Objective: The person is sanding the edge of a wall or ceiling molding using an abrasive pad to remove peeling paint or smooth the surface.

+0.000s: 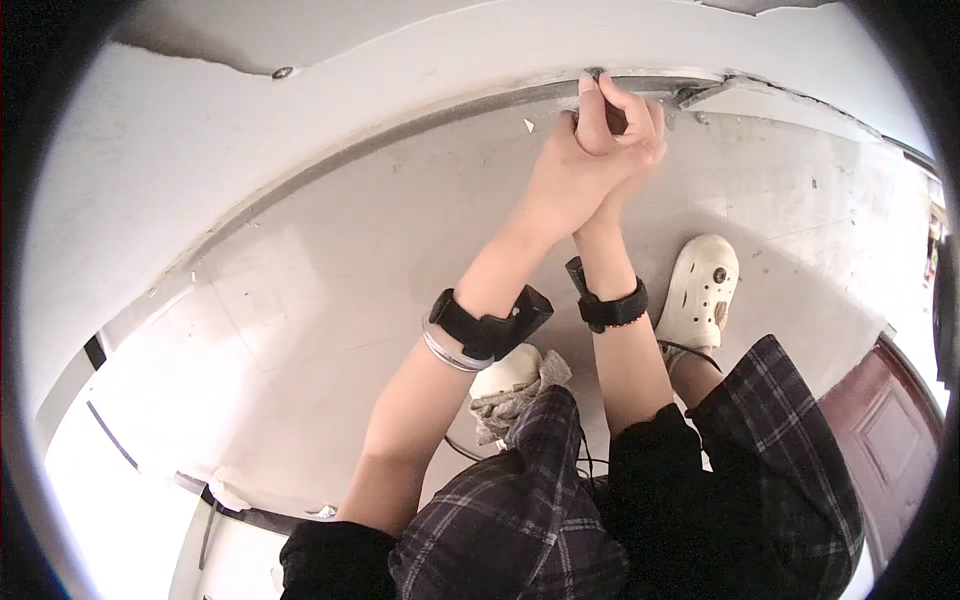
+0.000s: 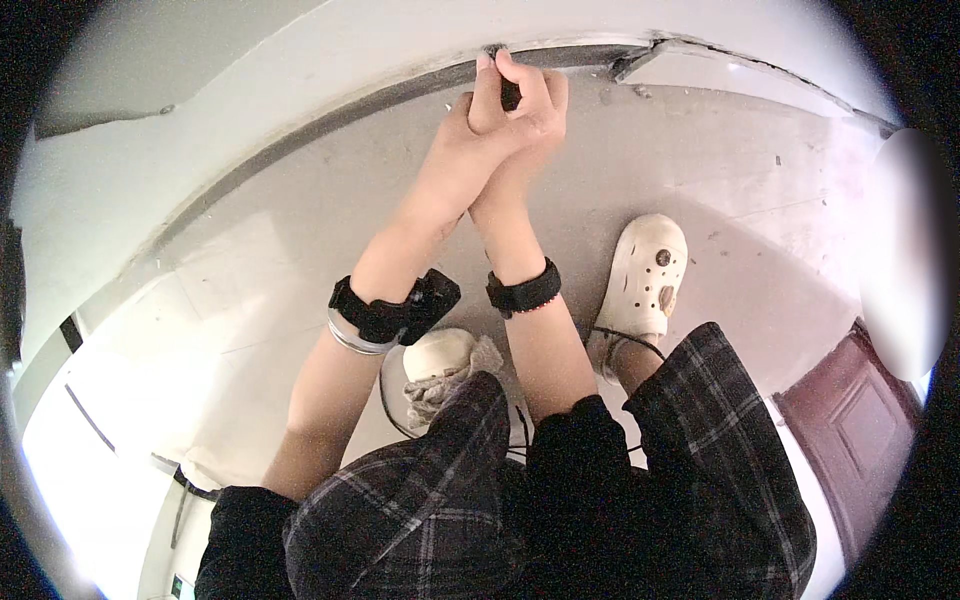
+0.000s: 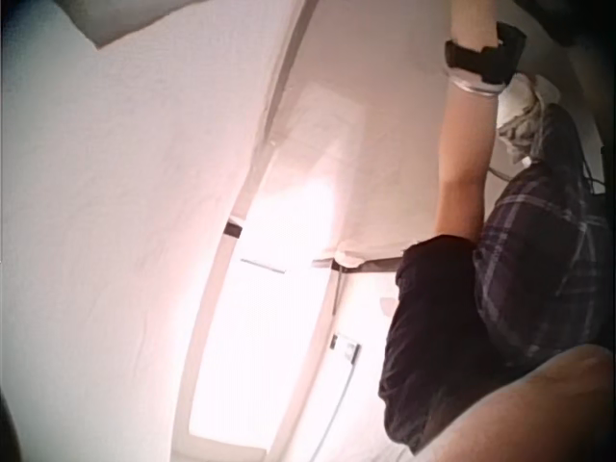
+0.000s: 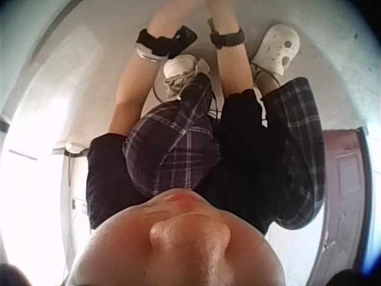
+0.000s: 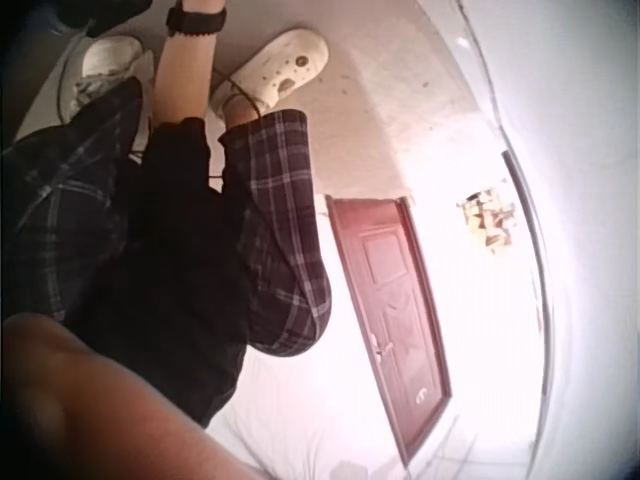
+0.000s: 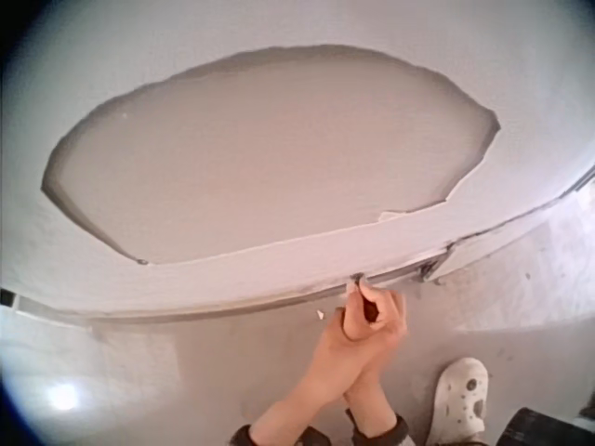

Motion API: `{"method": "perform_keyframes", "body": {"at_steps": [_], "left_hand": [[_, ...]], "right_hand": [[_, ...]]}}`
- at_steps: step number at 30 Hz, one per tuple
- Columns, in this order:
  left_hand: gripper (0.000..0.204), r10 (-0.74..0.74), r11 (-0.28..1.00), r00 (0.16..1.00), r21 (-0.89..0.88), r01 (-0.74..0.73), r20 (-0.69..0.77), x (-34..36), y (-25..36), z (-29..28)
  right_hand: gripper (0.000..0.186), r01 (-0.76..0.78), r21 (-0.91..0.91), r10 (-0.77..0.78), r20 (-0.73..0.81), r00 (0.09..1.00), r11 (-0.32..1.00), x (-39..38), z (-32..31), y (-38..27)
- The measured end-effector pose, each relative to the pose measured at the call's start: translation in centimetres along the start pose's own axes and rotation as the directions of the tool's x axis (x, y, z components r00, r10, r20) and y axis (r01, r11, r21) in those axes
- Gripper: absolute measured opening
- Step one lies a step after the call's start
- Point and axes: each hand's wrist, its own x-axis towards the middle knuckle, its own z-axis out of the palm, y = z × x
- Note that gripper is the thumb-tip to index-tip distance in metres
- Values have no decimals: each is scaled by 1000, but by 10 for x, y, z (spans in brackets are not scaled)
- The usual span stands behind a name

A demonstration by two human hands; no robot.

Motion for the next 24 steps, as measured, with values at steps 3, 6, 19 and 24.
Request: {"method": "perform_keyframes", "body": {"at_steps": [3,6,19,24], "left_hand": [[71,-24,999,999,-33,23,-40,-8,-2,-4],[72,-86,995,980,-57,77,-177,-33,2,-21],[65,128,992,990,-3,-128,-55,-11,11,4],[59,-14,1000,992,-8,15,122,-6,13,-4]], "right_hand": [[8,-26,-34,27,13,1000,999,-5,2,-8],[8,-78,61,72,89,993,995,-22,13,-21],[10,-68,164,69,0,998,984,4,1,0],[9,56,2,-56,40,998,998,2,0,-7]]}}
